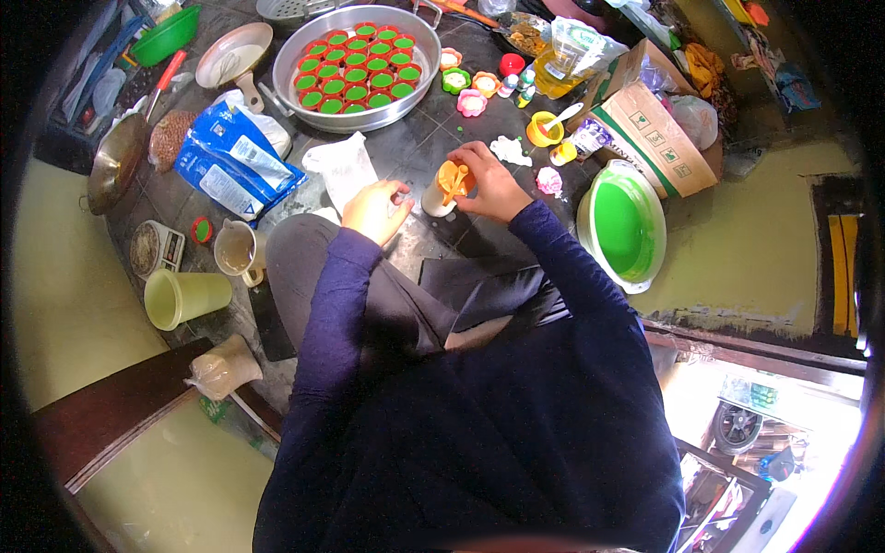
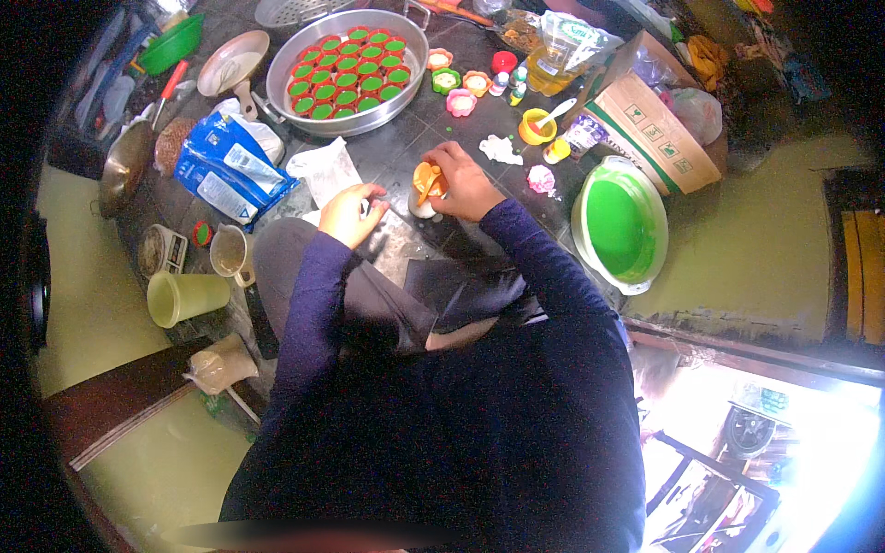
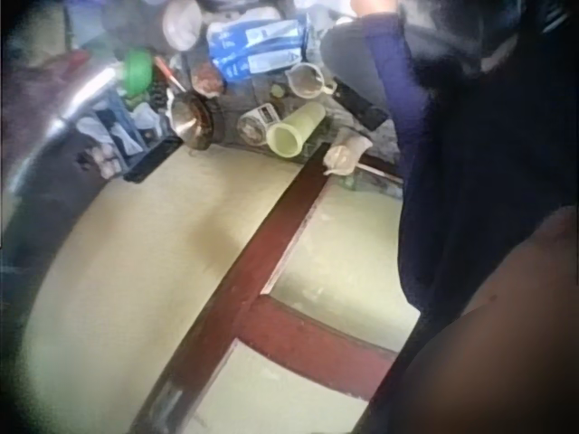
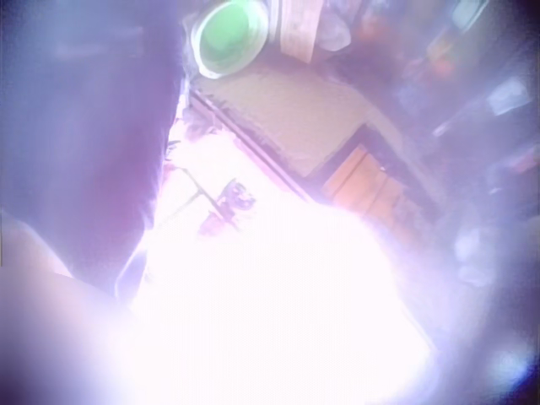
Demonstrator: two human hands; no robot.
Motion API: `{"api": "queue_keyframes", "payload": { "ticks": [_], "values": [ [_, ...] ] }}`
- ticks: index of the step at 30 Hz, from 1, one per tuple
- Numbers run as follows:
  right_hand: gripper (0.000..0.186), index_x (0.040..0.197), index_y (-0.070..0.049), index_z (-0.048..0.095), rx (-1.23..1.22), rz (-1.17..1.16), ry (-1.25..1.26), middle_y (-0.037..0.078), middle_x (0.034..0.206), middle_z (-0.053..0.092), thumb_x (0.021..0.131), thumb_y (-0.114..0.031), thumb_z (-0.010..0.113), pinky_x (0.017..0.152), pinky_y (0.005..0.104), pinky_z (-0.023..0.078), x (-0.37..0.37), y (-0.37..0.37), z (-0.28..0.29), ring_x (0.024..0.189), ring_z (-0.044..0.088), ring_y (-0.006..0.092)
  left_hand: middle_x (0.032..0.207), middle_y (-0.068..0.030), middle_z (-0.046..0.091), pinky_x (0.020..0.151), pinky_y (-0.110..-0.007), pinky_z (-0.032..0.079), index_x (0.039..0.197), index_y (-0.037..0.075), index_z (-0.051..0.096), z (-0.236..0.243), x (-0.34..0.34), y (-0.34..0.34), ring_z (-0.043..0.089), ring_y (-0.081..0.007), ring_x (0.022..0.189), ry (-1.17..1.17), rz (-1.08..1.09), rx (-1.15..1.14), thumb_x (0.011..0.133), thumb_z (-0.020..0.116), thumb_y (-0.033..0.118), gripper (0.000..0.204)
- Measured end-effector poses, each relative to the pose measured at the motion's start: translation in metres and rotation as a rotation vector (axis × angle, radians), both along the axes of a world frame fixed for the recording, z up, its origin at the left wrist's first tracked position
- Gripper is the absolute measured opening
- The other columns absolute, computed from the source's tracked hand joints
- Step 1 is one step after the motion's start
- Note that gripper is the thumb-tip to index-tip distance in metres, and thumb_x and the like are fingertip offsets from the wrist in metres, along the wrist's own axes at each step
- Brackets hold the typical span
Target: The person whisks a white liquid in a pan on a portable stove, then pours the mixture into a small plastic cup. The person sits on the floor while handling the pan and cup.
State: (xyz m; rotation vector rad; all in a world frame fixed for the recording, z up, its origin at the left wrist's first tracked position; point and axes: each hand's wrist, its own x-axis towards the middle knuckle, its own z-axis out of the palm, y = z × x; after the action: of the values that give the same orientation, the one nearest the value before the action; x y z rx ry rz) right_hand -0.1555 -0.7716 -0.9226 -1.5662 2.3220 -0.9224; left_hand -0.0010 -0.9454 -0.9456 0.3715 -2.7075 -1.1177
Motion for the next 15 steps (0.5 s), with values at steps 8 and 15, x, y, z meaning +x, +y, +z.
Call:
{"api": "queue_keyframes", "payload": {
  "ticks": [8,15],
  "values": [
    [0.052,0.105,-0.004,0.053,0.287,0.017,0.168,0.015,0.102,0.052,0.061,-0.022,0.075,0.082,0.0386,0.047,-0.003,-0.015,0.014,0.096,0.055,0.0321,0.078,-0.009,0.059,0.07,-0.037,0.046,0.093,0.006,0.061,-0.016,-0.007,0.001,0.059,-0.0269,0.077,-0.027,-0.037,0.058,0.074,0.063,0.023,0.025],
    [0.049,0.093,-0.002,0.055,0.402,0.064,0.399,0.017,0.092,0.056,0.066,-0.039,0.074,0.075,0.0417,0.049,-0.002,-0.022,0.022,0.086,0.059,0.0325,0.09,-0.0106,0.06,0.075,-0.036,0.046,0.107,0.008,0.058,-0.041,-0.013,0.008,0.058,-0.0249,0.082,0.095,-0.054,-0.097,0.073,0.061,0.02,0.036]
  ]
}}
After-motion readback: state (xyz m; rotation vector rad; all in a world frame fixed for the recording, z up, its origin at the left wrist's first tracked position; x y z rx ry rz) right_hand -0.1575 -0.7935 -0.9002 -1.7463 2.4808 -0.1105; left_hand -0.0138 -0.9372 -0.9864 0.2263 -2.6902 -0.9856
